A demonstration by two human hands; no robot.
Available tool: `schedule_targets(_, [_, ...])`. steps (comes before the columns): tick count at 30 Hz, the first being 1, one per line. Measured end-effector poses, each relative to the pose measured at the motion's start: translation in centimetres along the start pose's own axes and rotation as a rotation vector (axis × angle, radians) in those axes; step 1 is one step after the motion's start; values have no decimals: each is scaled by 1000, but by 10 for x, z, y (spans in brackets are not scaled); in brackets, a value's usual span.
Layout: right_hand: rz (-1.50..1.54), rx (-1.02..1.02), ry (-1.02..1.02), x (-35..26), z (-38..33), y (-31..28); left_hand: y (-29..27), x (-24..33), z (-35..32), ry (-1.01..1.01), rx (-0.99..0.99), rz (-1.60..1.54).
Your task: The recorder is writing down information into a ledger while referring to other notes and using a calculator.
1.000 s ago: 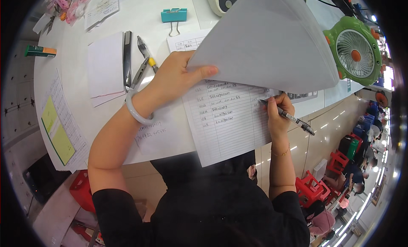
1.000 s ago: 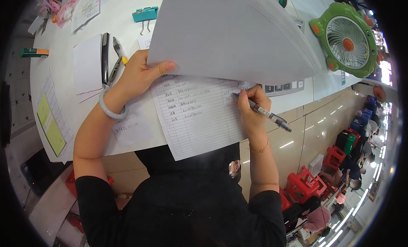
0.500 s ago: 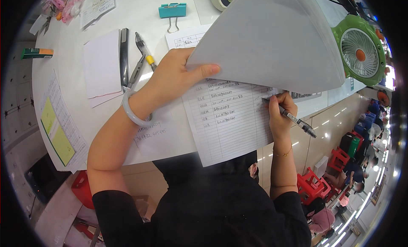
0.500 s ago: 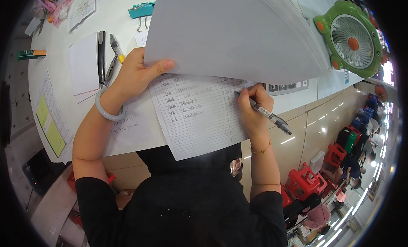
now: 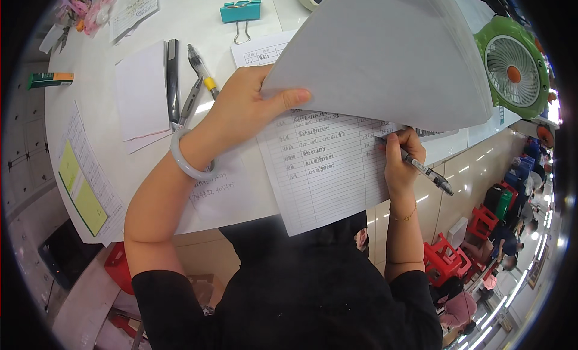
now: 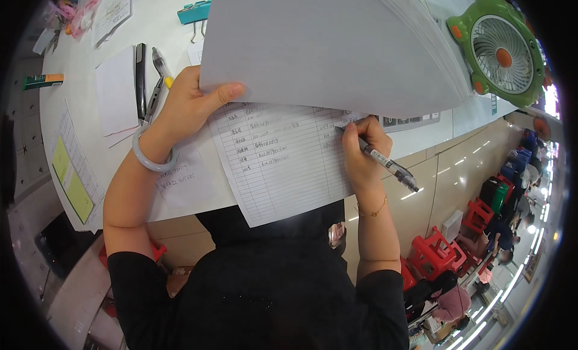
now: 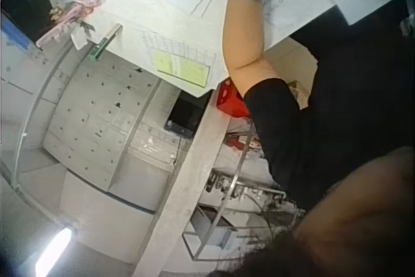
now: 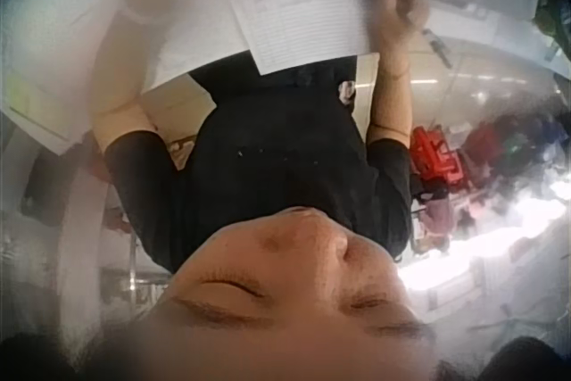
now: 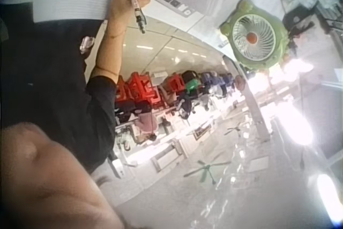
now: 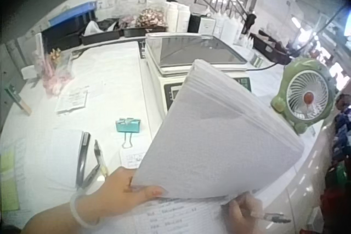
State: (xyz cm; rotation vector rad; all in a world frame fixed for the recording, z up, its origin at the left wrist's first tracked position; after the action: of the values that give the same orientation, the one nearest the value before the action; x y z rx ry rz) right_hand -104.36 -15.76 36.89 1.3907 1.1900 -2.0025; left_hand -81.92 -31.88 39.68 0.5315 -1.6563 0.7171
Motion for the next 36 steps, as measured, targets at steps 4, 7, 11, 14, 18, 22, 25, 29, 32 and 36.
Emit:
schedule_targets(4, [-81,24,-31,2,0,-1,0,0,0,2,5,-17])
schedule_targets(7, [-70,-4,-36,1,0,1,0,-1,-1,-20,6,-21])
schedule_targets(11, [-125,-20,-69,0,1,3,-4,-3,-1,38,47,66])
schedule_targets(14, [-44,76,-188,-12,-8,-16,-1,7,2,-39,-34,87])
schedule_targets(18, [145,314,-553,-52,-64,-60,-3,3,0,65,-7,169])
schedule_targets(22, [469,455,-731,-100,-66,-87,6,19,-9,245,-182,385])
schedule_targets(25, [638,319,-625,-112,-58,-84,13,23,-15,376,-278,539])
schedule_targets(29, [705,194,-363,-103,-46,-47,4,34,-49,595,-218,734])
schedule_targets(32, [562,17,-191,-92,-31,-17,-32,74,-81,666,-103,775])
schedule_targets(36, [249,-600,-56,-121,-33,61,-76,72,-133,177,197,780])
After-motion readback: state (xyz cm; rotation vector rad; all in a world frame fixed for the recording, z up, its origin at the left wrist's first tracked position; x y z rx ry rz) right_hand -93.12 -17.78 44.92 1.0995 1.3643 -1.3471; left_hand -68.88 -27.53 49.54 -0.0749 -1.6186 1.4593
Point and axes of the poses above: each hand's wrist, its own z-axis towards the middle knuckle, its own y-axis out of the palm, x = y × z, the point moved 5 cm from there along z, towards the middle knuckle, and after that the axes turned 2 degrees about -z, right-handed, at the moved point
